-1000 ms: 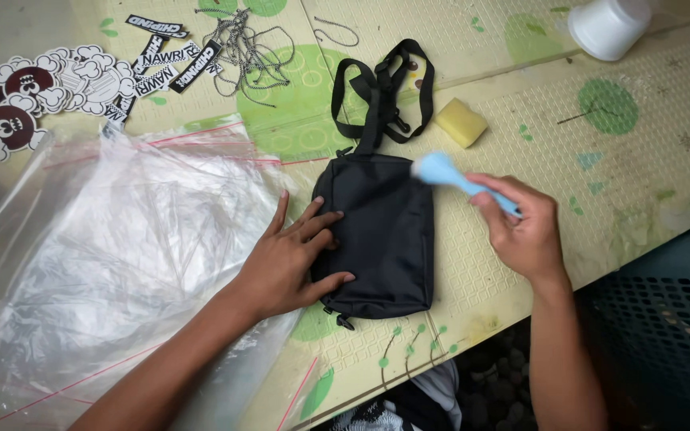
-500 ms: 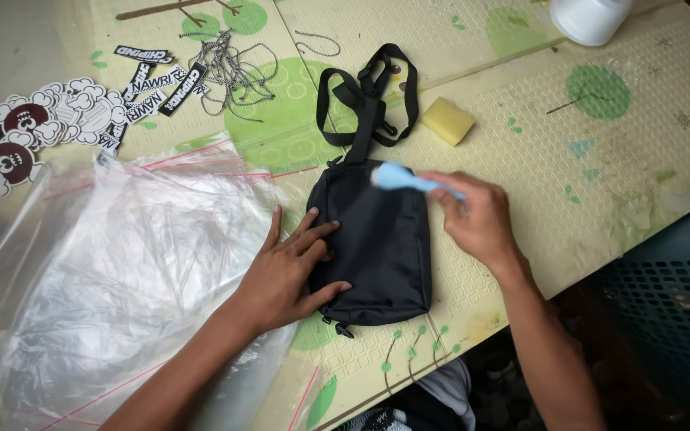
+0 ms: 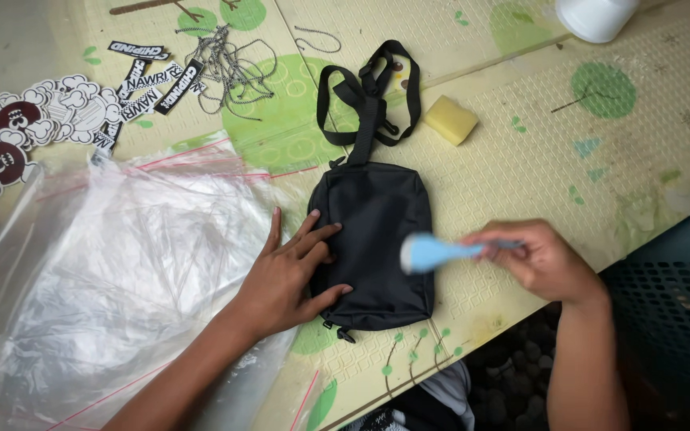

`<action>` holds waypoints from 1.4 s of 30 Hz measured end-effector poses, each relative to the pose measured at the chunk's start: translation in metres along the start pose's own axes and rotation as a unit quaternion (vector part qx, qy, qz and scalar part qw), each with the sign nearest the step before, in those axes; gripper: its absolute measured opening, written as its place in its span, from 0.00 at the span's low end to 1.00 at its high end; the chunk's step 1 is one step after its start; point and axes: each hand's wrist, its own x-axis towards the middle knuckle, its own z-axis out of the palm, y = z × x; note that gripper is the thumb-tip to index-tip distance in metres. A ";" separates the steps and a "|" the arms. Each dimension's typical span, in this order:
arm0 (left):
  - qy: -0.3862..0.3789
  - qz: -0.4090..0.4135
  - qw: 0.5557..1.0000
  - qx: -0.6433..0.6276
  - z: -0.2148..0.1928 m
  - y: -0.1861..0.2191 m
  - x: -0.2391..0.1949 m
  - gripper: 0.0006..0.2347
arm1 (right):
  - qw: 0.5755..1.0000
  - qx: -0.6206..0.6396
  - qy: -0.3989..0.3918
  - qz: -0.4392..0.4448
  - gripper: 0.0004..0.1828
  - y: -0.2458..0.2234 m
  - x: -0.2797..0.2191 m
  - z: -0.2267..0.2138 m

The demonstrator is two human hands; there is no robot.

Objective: The person cleans a black pouch with a brush, then attaches a printed sticker to a metal chain using pliers to form a keychain. The keychain is clipped to the pouch, and the person wipes the table with a sponge.

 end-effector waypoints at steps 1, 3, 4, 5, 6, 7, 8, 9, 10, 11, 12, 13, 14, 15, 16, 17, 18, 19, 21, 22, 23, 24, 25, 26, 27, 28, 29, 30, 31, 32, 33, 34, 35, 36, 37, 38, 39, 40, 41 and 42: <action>-0.002 0.000 1.000 -0.002 0.000 0.001 0.000 0.19 | 1.000 0.001 0.001 0.003 0.16 -0.006 0.003 0.010; -0.036 -0.059 0.998 -0.016 0.001 0.002 0.000 0.16 | 0.991 -0.104 0.072 0.051 0.17 -0.016 0.011 0.029; -0.036 -0.058 0.998 -0.016 0.001 0.002 0.000 0.16 | 0.991 -0.104 0.072 0.051 0.17 -0.010 0.013 0.031; -0.032 -0.058 0.998 -0.015 0.001 0.002 0.000 0.17 | 0.970 -0.181 0.161 0.015 0.17 -0.004 0.015 0.033; -0.028 -0.057 0.998 -0.015 0.000 0.003 0.000 0.17 | 0.935 -0.255 0.246 -0.021 0.18 0.002 0.017 0.035; -0.025 -0.058 0.998 -0.011 0.000 0.002 0.001 0.17 | 0.935 -0.255 0.245 -0.026 0.18 -0.009 0.020 0.037; -0.027 -0.057 0.998 -0.014 0.000 0.001 0.002 0.17 | 0.978 -0.151 0.143 -0.007 0.16 -0.021 0.023 0.040; -0.034 -0.056 0.998 -0.020 0.001 0.001 0.000 0.17 | 0.998 -0.040 0.036 0.017 0.15 -0.032 0.023 0.045; -0.037 -0.059 0.997 -0.020 0.001 0.002 -0.002 0.17 | 0.999 -0.037 0.035 0.018 0.15 -0.024 0.030 0.047; -0.031 -0.055 0.998 -0.020 0.000 0.002 0.000 0.17 | 0.990 -0.092 0.104 -0.001 0.15 -0.017 0.037 0.047; -0.026 -0.052 0.998 -0.020 0.000 0.002 0.001 0.17 | 0.974 -0.146 0.172 -0.020 0.16 -0.011 0.044 0.047; -0.024 -0.051 0.998 -0.019 0.001 0.002 0.000 0.17 | 0.974 -0.147 0.173 -0.021 0.16 -0.008 0.045 0.046; -0.024 -0.050 0.998 -0.025 0.001 0.002 -0.001 0.17 | 0.951 -0.187 0.242 -0.047 0.17 -0.005 0.047 0.045; -0.021 -0.051 0.998 -0.028 0.001 0.001 -0.001 0.18 | 0.922 -0.226 0.307 -0.077 0.18 -0.002 0.052 0.043; -0.016 -0.052 0.998 -0.025 0.002 0.000 0.001 0.18 | 0.921 -0.226 0.305 -0.082 0.18 -0.013 0.055 0.048; -0.016 -0.050 0.998 -0.026 0.002 0.000 0.000 0.17 | 0.958 -0.164 0.225 -0.065 0.15 -0.023 0.056 0.056; -0.016 -0.047 0.998 -0.027 0.003 0.000 0.000 0.17 | 0.984 -0.101 0.141 -0.048 0.12 -0.033 0.057 0.063; -0.015 -0.048 0.998 -0.025 0.003 0.000 0.000 0.17 | 0.984 -0.100 0.141 -0.050 0.12 -0.019 0.060 0.061; -0.011 -0.045 0.999 -0.025 0.004 0.001 -0.001 0.17 | 0.926 -0.259 0.258 -0.094 0.14 0.011 0.064 0.055; -0.010 -0.046 0.999 -0.024 0.005 0.001 -0.001 0.17 | 0.926 -0.259 0.257 -0.095 0.14 0.003 0.065 0.057; -0.007 -0.047 0.999 -0.025 0.005 0.000 -0.001 0.18 | 0.922 -0.235 0.293 -0.098 0.15 -0.005 0.067 0.057; -0.003 -0.047 0.999 -0.025 0.005 0.000 -0.001 0.18 | 0.915 -0.211 0.328 -0.100 0.16 -0.013 0.069 0.058; -0.002 -0.048 0.999 -0.023 0.005 0.000 0.000 0.18 | 0.916 -0.211 0.327 -0.103 0.16 -0.023 0.071 0.066; -0.001 -0.048 0.999 -0.024 0.004 0.001 0.000 0.18 | 0.948 -0.162 0.255 -0.098 0.14 -0.033 0.072 0.074; -0.002 -0.046 0.999 -0.026 0.003 0.001 0.001 0.18 | 0.973 -0.112 0.182 -0.092 0.12 -0.043 0.073 0.082; -0.002 -0.046 0.999 -0.024 0.002 0.001 0.000 0.18 | 0.973 -0.111 0.182 -0.093 0.12 -0.032 0.077 0.080; 0.001 -0.046 0.999 -0.025 0.002 0.001 0.000 0.17 | 0.947 -0.187 0.239 -0.105 0.13 -0.020 0.080 0.077; 0.005 -0.045 0.999 -0.025 0.002 0.002 0.000 0.17 | 0.912 -0.261 0.293 -0.116 0.13 -0.009 0.084 0.074; 0.006 -0.045 0.999 -0.026 0.003 0.002 -0.001 0.17 | 0.912 -0.262 0.293 -0.116 0.13 -0.014 0.085 0.074; 0.006 -0.046 0.999 -0.027 0.003 0.001 0.000 0.18 | 0.901 -0.236 0.341 -0.127 0.14 -0.020 0.086 0.073; 0.005 -0.047 0.998 -0.028 0.003 0.001 0.000 0.18 | 0.887 -0.208 0.389 -0.138 0.15 -0.025 0.087 0.073; 0.006 -0.047 0.998 -0.028 0.002 0.002 0.001 0.18 | 0.887 -0.209 0.388 -0.138 0.15 -0.034 0.083 0.075; 0.010 -0.054 0.998 -0.036 0.002 0.003 0.001 0.18 | 0.949 -0.149 0.259 -0.102 0.13 -0.042 0.079 0.077; 0.013 -0.061 0.997 -0.045 0.001 0.004 0.002 0.18 | 0.987 -0.085 0.123 -0.065 0.12 -0.050 0.075 0.080; 0.011 -0.059 0.997 -0.047 0.002 0.003 0.000 0.18 | 0.986 -0.086 0.125 -0.063 0.12 -0.035 0.070 0.076; 0.013 -0.062 0.996 -0.061 0.002 0.002 -0.001 0.17 | 0.974 -0.126 0.186 -0.034 0.14 -0.020 0.064 0.073; 0.017 -0.065 0.995 -0.075 0.004 0.001 -0.001 0.17 | 0.955 -0.167 0.245 -0.007 0.15 -0.005 0.060 0.068; 0.019 -0.062 0.995 -0.076 0.003 -0.002 0.003 0.17 | 0.954 -0.171 0.246 -0.007 0.15 -0.010 0.057 0.061; 0.018 -0.063 0.995 -0.071 0.004 -0.002 0.001 0.17 | 0.942 -0.178 0.284 -0.010 0.16 -0.015 0.051 0.056; 0.018 -0.064 0.996 -0.067 0.005 -0.001 0.000 0.17 | 0.929 -0.186 0.320 -0.012 0.16 -0.020 0.044 0.052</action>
